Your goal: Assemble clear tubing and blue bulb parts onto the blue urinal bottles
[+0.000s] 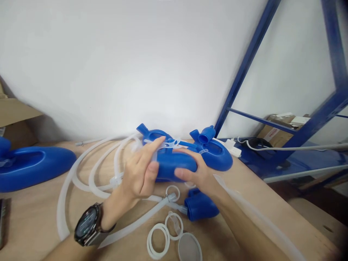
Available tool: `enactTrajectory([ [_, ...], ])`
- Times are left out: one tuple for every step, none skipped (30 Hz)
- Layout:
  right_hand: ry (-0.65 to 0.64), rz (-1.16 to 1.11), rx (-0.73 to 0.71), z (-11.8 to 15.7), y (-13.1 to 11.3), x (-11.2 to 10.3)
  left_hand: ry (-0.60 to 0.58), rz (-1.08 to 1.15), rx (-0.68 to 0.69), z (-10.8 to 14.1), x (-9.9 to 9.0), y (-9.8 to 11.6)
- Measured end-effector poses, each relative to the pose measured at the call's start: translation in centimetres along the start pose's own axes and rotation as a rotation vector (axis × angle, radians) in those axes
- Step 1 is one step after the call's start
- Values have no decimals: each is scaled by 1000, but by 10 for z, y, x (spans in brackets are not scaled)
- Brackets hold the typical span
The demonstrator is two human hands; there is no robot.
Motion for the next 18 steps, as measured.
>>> enactTrajectory([
  [9,22,-18,2,-1,1,32,-44,-33,0,-3,-1],
  [27,50,-43,4,-2,1,59,-78,-70,0,-6,-2],
  [53,83,-79,7,-5,1,73,-100,-103,-2,-7,-2],
  [83,122,-125,9,-9,0,71,-107,-128,-5,-7,0],
  [120,164,-183,13,-14,-1,62,-102,-157,-7,-6,0],
  [161,206,-249,16,-21,-2,52,-89,-194,-10,-6,0],
  [200,249,-317,20,-27,-3,42,-70,-239,-11,-6,-1],
  [234,285,-378,24,-32,-4,27,-50,-286,-12,-6,-2],
  [257,310,-419,26,-35,-5,5,-35,-329,-13,-5,-3],
  [259,324,-434,27,-36,-5,-23,-22,-369,-14,-4,-4],
  [248,327,-427,25,-35,-5,-54,-5,-405,-14,-3,-5],
  [224,321,-406,23,-32,-5,-78,18,-434,-14,-2,-6],
  [197,310,-378,21,-27,-4,-98,48,-461,-15,0,-6],
  [164,302,-344,18,-22,-3,-106,79,-482,-15,0,-7],
  [126,301,-305,14,-16,-1,-99,107,-498,-15,0,-9],
  [85,304,-260,11,-9,2,-84,124,-507,-16,0,-11],
  [44,306,-212,7,-2,5,-65,128,-516,-16,-1,-14],
  [-3,304,-164,4,5,8,-49,121,-523,-15,-2,-18],
])
Point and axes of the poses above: each hand's wrist, its own z-axis away from the middle knuckle, its own x-axis out of the palm, y = z × x, the point moved 9 cm from there along -z, towards the middle knuckle, and after that the axes turned 12 degrees about x, right-handed, at the moved point
